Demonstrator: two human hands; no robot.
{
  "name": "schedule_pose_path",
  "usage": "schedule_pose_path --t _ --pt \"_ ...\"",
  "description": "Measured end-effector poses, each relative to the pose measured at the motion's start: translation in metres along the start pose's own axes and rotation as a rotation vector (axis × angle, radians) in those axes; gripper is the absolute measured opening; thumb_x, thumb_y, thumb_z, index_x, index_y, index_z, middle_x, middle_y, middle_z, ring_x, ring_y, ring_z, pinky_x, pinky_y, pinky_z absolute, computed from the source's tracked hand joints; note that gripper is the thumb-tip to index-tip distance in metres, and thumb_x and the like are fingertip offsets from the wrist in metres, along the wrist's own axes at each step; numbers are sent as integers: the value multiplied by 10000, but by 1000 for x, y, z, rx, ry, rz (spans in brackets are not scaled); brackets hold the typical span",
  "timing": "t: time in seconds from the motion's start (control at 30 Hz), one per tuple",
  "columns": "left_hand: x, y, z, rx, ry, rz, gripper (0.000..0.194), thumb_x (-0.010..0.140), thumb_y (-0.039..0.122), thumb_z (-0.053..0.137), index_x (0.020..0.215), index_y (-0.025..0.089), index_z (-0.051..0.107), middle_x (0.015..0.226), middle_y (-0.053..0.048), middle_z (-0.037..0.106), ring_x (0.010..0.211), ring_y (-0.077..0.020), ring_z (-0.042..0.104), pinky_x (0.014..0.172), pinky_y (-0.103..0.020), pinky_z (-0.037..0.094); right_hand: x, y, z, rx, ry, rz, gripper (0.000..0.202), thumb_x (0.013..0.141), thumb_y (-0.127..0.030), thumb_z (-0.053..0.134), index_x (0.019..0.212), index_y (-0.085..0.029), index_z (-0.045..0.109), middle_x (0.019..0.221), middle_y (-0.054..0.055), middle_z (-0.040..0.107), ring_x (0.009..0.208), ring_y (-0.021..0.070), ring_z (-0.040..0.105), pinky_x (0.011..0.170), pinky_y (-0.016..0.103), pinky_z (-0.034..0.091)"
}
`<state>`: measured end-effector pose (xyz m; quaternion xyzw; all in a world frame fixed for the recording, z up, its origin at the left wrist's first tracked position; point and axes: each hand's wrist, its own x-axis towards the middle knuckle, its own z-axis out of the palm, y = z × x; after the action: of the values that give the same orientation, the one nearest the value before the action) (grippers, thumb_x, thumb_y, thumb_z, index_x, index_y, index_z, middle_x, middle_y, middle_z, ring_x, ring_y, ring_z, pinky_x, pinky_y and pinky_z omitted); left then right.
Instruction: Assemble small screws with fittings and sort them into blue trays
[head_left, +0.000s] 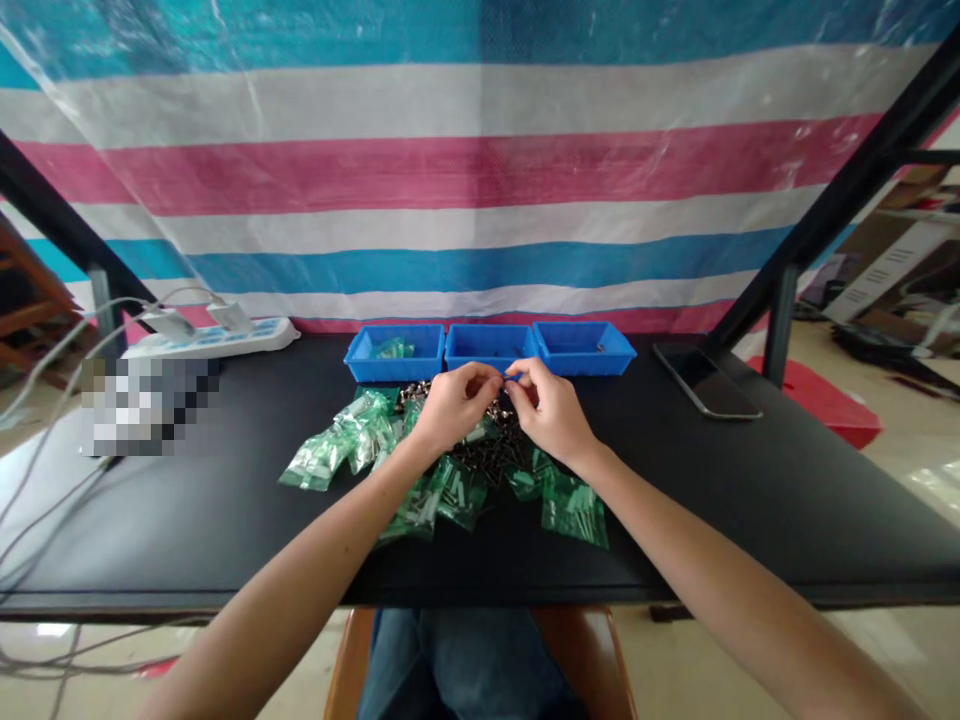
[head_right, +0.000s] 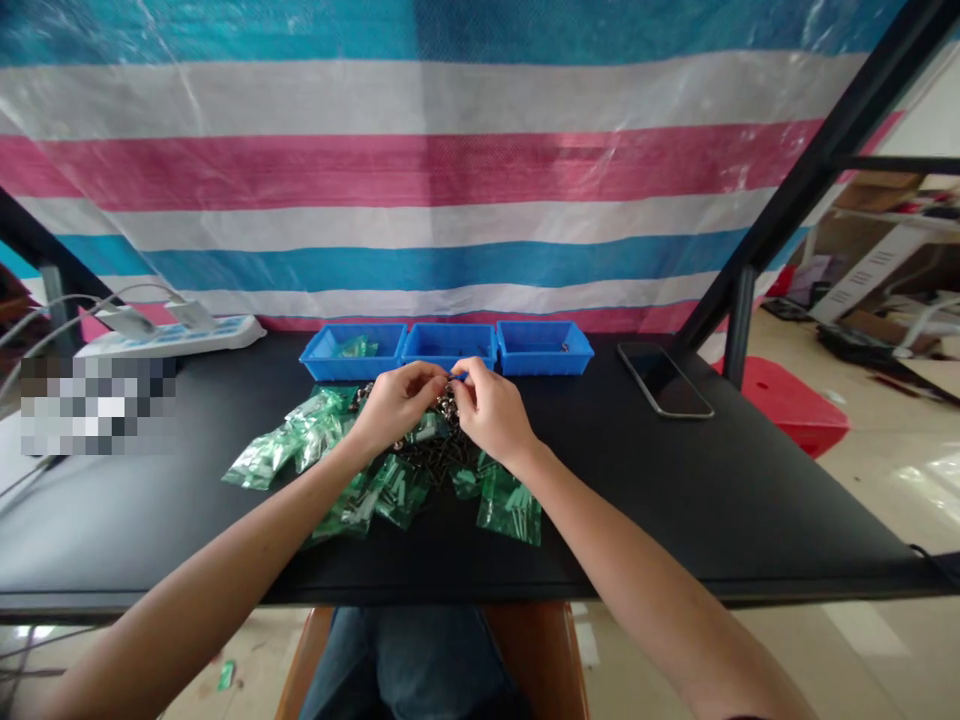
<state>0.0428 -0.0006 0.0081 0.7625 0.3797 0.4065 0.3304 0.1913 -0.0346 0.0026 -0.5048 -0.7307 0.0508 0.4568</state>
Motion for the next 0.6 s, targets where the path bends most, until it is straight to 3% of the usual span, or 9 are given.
schedule_pose_path --t 0.17,0.4,0.5,0.6 --pt "1 -4 -1 111 -57 34 279 832 328 427 737 131 600 580 0 552 535 -111 465 515 -220 324 -1 3 2 -33 -64 -34 59 843 -178 455 845 -192 512 671 15 600 598 152 568 564 232 386" --pt "1 -5 0 91 -85 57 361 878 367 351 639 151 512 580 3 555 548 -109 500 540 -217 345 -1 -1 1 -126 -120 -64 79 872 -210 434 871 -191 511 745 39 637 664 172 600 616 245 404" --pt "0 -5 -2 180 -76 69 357 891 360 352 664 154 535 571 9 557 541 -107 503 541 -217 340 1 6 -4 -173 -84 -61 172 899 -263 388 846 -191 535 765 56 658 687 182 620 618 245 406" --pt "0 -5 -5 310 -70 121 260 877 304 413 749 157 586 591 12 576 537 -107 503 539 -221 327 10 27 -18 -321 58 29 253 909 -300 348 847 -179 561 738 77 660 691 205 629 611 256 406"
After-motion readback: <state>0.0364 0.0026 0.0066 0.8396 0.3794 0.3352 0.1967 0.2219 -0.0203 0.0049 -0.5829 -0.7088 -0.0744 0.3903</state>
